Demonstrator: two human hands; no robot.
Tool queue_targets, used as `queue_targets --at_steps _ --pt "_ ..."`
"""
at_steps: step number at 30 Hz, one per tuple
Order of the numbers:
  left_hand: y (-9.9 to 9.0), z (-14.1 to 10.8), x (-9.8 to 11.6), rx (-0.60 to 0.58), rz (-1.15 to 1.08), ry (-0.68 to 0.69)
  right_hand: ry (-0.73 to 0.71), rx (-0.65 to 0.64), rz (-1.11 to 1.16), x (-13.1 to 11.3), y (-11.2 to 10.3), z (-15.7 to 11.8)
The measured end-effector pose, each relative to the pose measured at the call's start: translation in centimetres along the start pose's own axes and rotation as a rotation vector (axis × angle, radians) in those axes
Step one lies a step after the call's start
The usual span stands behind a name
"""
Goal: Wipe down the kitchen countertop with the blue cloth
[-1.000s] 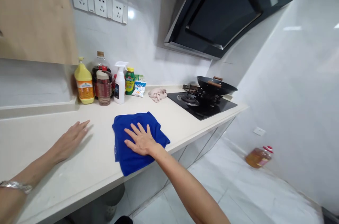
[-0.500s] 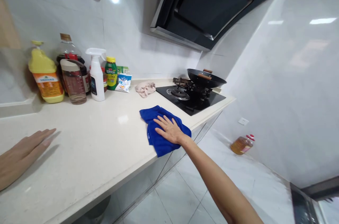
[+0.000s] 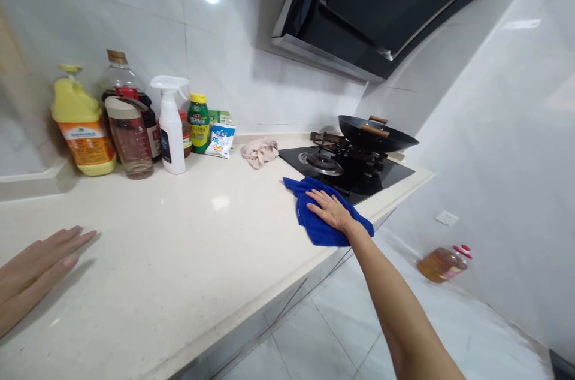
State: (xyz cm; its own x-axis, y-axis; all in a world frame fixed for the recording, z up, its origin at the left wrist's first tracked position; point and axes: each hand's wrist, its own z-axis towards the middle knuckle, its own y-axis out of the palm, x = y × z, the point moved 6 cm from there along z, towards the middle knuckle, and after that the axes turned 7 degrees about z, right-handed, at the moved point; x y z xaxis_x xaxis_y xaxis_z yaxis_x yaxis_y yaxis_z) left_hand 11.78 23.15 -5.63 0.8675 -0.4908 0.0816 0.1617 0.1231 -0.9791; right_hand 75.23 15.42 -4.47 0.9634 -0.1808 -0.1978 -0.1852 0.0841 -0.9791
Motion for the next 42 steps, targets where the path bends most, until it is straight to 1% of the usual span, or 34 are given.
queue_targets --at_steps 3,6,10,12,16,19,22,25,27,30,33,35,37,38,40,42 --pt "0.3 0.2 -0.2 0.005 0.019 -0.030 0.073 0.011 -0.089 0.1 0.2 2.1" --pt "0.9 0.5 -0.3 0.015 0.092 -0.051 0.141 0.000 -0.145 -0.6 0.6 4.5" --pt "1.7 0.5 0.3 0.050 0.205 0.033 0.173 -0.002 -0.151 -2.0 1.2 7.7" --pt "1.7 0.3 0.5 0.081 0.257 0.044 0.172 -0.004 -0.154 -2.7 1.5 9.2" --pt "1.3 0.1 1.3 0.139 0.339 0.037 0.170 -0.009 -0.157 -3.6 1.7 11.9" --pt "0.9 -0.1 1.9 0.154 0.362 0.039 0.179 -0.013 -0.146 -4.2 1.9 13.6" --pt "0.4 -0.4 2.4 0.148 0.355 0.029 0.210 -0.012 -0.125 -5.0 1.9 14.7" --pt "-0.2 -0.4 2.9 0.125 0.323 0.020 0.279 -0.007 -0.102 -6.4 1.8 15.0" --pt "-0.6 -0.4 3.2 0.114 0.292 0.012 0.346 -0.010 -0.084 -7.9 1.7 14.8" --pt "-0.9 -0.1 3.4 0.080 0.234 -0.001 0.474 -0.019 -0.054 -10.8 1.5 14.1" --pt "-0.9 0.1 3.3 0.032 0.189 -0.035 0.576 -0.029 -0.027 -14.4 1.6 13.3" --pt "-0.9 0.1 3.3 0.012 0.161 -0.058 0.592 -0.045 -0.015 -17.3 2.0 12.8" --pt "-0.9 0.1 3.3 0.015 0.125 -0.062 0.566 -0.061 -0.012 -20.2 2.7 12.2" --pt "-0.9 0.1 3.4 0.025 0.108 -0.060 0.531 -0.066 -0.015 -21.7 3.1 11.9" --pt "-1.0 0.0 3.5 0.040 0.084 -0.057 0.401 -0.061 -0.028 -24.6 3.9 11.6" --pt "-1.1 0.0 3.6 0.032 0.080 -0.069 0.251 -0.058 -0.039 -27.0 4.5 11.5"
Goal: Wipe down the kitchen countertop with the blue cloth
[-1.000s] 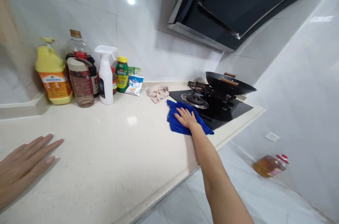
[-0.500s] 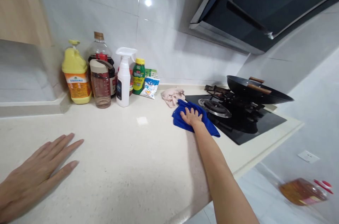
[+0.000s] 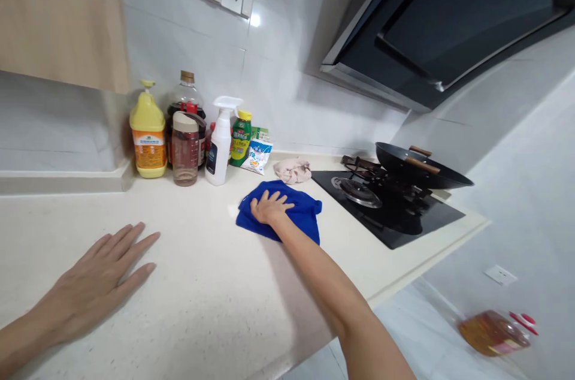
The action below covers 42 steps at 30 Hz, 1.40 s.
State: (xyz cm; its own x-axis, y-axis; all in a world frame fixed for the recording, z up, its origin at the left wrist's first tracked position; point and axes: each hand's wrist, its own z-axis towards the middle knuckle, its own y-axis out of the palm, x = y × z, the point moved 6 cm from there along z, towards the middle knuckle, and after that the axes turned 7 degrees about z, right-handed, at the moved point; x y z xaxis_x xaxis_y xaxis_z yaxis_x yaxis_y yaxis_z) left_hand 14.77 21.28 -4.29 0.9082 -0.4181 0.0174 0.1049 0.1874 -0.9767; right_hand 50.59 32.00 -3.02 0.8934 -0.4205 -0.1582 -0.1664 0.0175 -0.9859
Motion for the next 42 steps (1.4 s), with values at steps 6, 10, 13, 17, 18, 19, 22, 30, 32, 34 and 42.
queue_targets --at_steps 6,10,13,17,18,19,22,30,32,34,42 --pt "-0.1 0.0 0.4 -0.038 0.006 -0.025 -0.249 -0.029 -0.015 -2.9 0.3 0.8" --pt "-0.3 -0.2 0.5 -0.029 -0.009 -0.018 -0.346 -0.050 -0.001 -4.0 0.4 2.8" --pt "-0.6 -0.2 0.7 -0.050 -0.026 -0.022 -0.326 -0.043 0.002 -4.4 0.6 4.5" --pt "-1.0 -0.3 1.0 -0.104 -0.071 -0.039 -0.277 -0.021 -0.003 -4.8 0.8 5.4" --pt "-1.1 -0.3 1.1 -0.121 -0.082 -0.042 -0.273 -0.020 -0.004 -4.8 0.9 5.2" --pt "-1.1 -0.3 1.1 -0.131 -0.092 -0.045 -0.273 -0.022 -0.007 -4.9 0.9 4.8" --pt "-1.3 -0.3 1.1 -0.118 -0.112 -0.039 -0.287 -0.034 -0.027 -5.1 1.2 2.4" --pt "-1.8 -0.3 1.2 -0.186 -0.113 -0.033 -0.393 -0.039 -0.048 -6.3 2.0 -8.8" --pt "-2.1 -0.4 1.2 -0.164 -0.118 -0.018 -0.427 -0.039 -0.050 -6.7 2.1 -12.0" --pt "-2.5 -0.7 1.1 -0.121 -0.129 -0.010 -0.452 -0.040 -0.049 -7.2 2.2 -15.1" --pt "-5.8 -2.6 -2.1 -0.029 -0.132 -0.072 -0.498 -0.064 -0.060 -8.5 3.0 -22.7"
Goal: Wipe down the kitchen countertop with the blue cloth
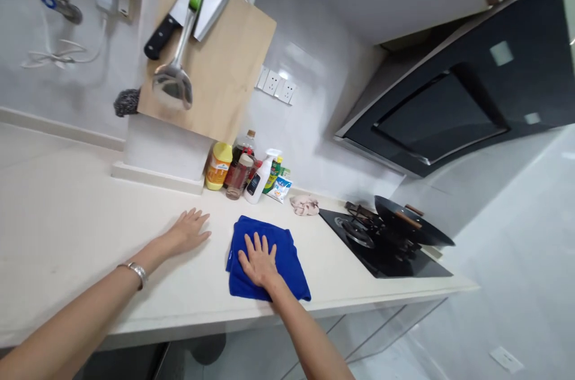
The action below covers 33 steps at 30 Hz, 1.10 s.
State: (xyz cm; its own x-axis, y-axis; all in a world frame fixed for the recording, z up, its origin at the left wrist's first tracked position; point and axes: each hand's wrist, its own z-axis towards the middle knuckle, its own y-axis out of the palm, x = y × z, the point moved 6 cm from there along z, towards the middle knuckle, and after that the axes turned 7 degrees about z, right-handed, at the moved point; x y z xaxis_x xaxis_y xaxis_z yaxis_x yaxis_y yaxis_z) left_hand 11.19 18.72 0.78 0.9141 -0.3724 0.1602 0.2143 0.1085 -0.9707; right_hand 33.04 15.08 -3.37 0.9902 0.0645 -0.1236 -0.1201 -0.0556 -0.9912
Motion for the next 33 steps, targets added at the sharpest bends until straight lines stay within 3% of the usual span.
queue_targets --at_steps 4,9,12,15,18,23,33 --pt "-2.9 -2.3 -5.9 0.013 0.041 -0.081 0.056 0.007 0.001 -1.3 0.3 -0.4" --pt "-6.9 -8.6 -14.8 0.064 0.091 -0.244 0.126 -0.004 0.024 -4.0 0.5 0.8" --pt "-8.8 -12.5 -18.7 0.151 0.095 -0.302 0.140 -0.015 0.029 -6.3 0.6 2.2" --pt "-9.3 -15.1 -21.7 0.205 0.087 -0.399 0.118 -0.018 0.027 -8.9 0.8 4.0" --pt "-8.5 -15.8 -23.9 0.228 0.035 -0.451 0.090 -0.033 0.017 -11.5 1.1 5.8" --pt "-6.0 -15.2 -26.2 0.159 -0.041 -0.560 0.056 -0.026 0.032 -14.1 1.2 8.8" --pt "-5.3 -15.1 -26.6 0.104 -0.061 -0.576 -0.028 -0.029 0.029 -14.9 1.3 14.1"
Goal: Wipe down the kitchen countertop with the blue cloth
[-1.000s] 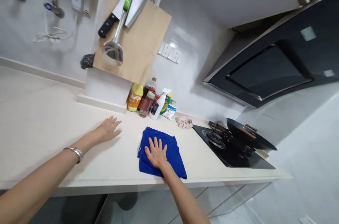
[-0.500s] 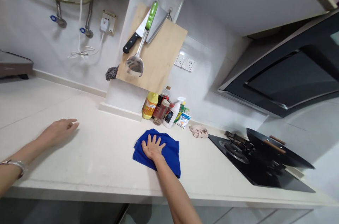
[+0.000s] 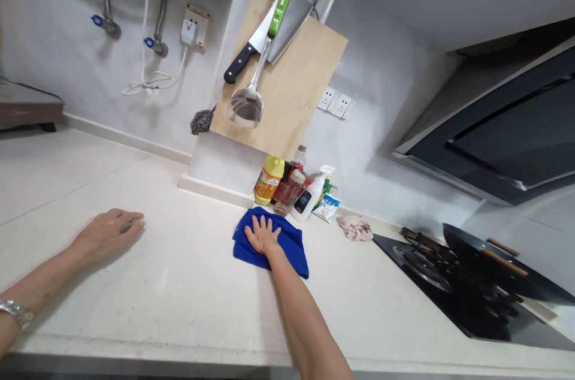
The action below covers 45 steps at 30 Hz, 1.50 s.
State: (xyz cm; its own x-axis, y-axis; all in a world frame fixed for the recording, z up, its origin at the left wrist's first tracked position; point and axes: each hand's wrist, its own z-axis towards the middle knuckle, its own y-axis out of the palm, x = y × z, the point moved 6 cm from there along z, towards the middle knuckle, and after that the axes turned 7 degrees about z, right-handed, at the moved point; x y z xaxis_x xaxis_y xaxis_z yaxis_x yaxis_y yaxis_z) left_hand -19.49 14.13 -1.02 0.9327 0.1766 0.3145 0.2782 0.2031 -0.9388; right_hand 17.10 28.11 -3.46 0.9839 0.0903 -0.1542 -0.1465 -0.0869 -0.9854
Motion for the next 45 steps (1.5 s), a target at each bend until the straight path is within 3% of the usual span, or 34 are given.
queue_targets --at_steps 8,14,18,24,34,40,45 --pt "-0.1 0.2 -0.2 0.016 -0.015 -0.019 0.014 0.018 0.024 0.5 -0.3 2.9" --pt "-0.5 0.4 -0.4 0.065 -0.030 0.014 -0.026 0.024 0.033 0.4 -0.6 2.1" --pt "-0.6 0.3 -0.4 0.092 -0.030 0.037 -0.080 0.015 0.008 0.3 -0.3 -1.0" --pt "-0.5 0.3 -0.4 0.137 -0.007 0.057 -0.248 -0.001 -0.019 -0.4 0.0 -8.1" --pt "-0.3 -0.7 -0.1 0.202 0.045 0.115 -0.499 -0.027 -0.046 -4.2 0.6 -18.9" --pt "-1.4 -0.8 -0.8 0.142 0.105 0.185 -0.634 -0.090 -0.017 -8.3 1.0 -20.8" --pt "-2.6 -0.6 -4.9 0.088 0.158 0.074 -0.803 -0.157 -0.009 -14.0 1.4 -20.4"
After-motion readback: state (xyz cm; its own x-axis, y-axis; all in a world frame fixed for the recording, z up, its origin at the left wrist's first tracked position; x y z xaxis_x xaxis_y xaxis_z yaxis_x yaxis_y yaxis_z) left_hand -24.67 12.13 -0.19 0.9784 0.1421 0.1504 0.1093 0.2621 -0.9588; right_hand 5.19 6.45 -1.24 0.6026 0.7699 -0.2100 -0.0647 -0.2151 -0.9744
